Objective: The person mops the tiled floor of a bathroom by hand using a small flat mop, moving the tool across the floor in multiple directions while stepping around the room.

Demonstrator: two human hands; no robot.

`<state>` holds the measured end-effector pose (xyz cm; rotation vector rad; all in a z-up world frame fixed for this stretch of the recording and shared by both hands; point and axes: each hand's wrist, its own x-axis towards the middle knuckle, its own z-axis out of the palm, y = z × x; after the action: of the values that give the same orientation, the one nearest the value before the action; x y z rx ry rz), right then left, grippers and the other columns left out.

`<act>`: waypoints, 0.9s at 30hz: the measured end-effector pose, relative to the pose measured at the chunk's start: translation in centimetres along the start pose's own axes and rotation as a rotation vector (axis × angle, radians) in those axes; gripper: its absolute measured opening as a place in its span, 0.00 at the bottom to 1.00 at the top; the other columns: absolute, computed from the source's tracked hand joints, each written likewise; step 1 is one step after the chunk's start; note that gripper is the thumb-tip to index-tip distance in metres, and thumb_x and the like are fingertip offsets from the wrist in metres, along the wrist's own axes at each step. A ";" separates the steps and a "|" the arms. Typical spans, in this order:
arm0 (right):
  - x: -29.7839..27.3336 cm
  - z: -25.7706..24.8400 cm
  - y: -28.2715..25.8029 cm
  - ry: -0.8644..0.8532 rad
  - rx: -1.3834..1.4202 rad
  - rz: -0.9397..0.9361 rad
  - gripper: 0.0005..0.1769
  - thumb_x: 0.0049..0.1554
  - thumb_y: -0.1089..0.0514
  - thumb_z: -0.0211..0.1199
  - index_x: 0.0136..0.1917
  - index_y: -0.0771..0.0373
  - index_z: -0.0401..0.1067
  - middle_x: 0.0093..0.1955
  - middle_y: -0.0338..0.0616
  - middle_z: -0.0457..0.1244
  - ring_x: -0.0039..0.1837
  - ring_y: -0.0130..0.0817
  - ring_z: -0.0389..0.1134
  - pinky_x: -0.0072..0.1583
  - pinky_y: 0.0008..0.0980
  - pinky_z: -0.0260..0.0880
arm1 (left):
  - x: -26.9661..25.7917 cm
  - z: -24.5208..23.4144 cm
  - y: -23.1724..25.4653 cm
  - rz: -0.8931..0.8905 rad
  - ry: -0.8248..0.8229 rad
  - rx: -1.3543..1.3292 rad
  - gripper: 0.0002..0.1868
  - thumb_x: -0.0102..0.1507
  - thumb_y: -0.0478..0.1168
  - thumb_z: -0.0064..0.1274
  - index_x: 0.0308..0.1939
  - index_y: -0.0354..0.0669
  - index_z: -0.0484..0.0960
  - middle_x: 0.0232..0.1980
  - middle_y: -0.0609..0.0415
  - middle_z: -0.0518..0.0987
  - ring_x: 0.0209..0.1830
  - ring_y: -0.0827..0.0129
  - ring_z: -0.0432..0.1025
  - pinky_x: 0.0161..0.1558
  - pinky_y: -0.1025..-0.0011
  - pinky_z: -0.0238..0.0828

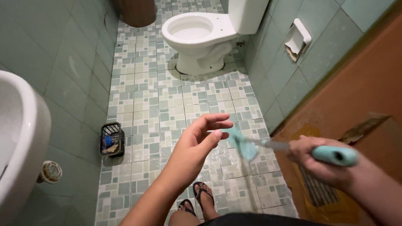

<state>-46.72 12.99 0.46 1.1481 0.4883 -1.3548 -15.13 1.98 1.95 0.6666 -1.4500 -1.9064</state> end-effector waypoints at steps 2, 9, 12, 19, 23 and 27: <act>4.6 -0.7 -3.7 -0.104 -0.185 0.029 0.13 0.66 0.54 0.51 0.41 0.61 0.58 0.31 0.35 0.55 0.29 0.21 0.57 0.31 0.22 0.66 | -0.1 0.0 0.0 0.002 -0.005 -0.018 0.21 0.67 0.38 0.46 0.64 0.40 0.75 0.61 0.51 0.80 0.60 0.66 0.74 0.64 0.64 0.69; 14.5 -2.4 -10.8 -0.131 -0.393 0.018 0.16 0.65 0.52 0.55 0.50 0.70 0.61 0.33 0.36 0.56 0.30 0.23 0.56 0.31 0.21 0.65 | -1.1 -0.9 0.7 -0.014 0.011 0.022 0.21 0.67 0.39 0.46 0.64 0.41 0.74 0.61 0.52 0.80 0.60 0.66 0.74 0.63 0.65 0.69; 11.5 -2.5 -6.2 0.000 -0.471 -0.071 0.17 0.65 0.51 0.55 0.48 0.69 0.60 0.33 0.35 0.56 0.29 0.20 0.57 0.30 0.18 0.63 | -1.3 -1.1 0.7 -0.019 0.041 0.031 0.21 0.67 0.39 0.47 0.64 0.41 0.75 0.61 0.52 0.80 0.60 0.66 0.74 0.63 0.65 0.70; -3.6 -0.2 5.1 0.114 -0.217 -0.019 0.12 0.65 0.53 0.51 0.44 0.62 0.56 0.31 0.34 0.55 0.28 0.19 0.57 0.31 0.21 0.67 | -1.4 -0.5 0.9 -0.033 0.062 0.025 0.21 0.67 0.39 0.46 0.65 0.42 0.75 0.60 0.52 0.81 0.59 0.67 0.74 0.62 0.65 0.69; -1.5 2.1 3.6 0.105 -0.605 -0.157 0.26 0.69 0.49 0.46 0.62 0.80 0.57 0.41 0.39 0.56 0.32 0.15 0.60 0.33 0.10 0.72 | -1.2 -0.3 1.3 0.000 0.051 0.045 0.22 0.67 0.40 0.47 0.65 0.42 0.75 0.61 0.52 0.81 0.58 0.67 0.75 0.62 0.65 0.70; 8.3 4.8 -2.7 0.045 -0.573 -0.094 0.15 0.68 0.51 0.49 0.54 0.68 0.56 0.35 0.33 0.54 0.27 0.16 0.55 0.28 0.11 0.64 | -1.3 -0.5 1.5 0.001 0.057 0.038 0.22 0.67 0.40 0.47 0.65 0.42 0.74 0.61 0.52 0.80 0.59 0.67 0.74 0.63 0.65 0.69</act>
<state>-48.88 5.27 -5.50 0.6887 0.9045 -1.1597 -13.63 2.31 3.25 0.7317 -1.4538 -1.8488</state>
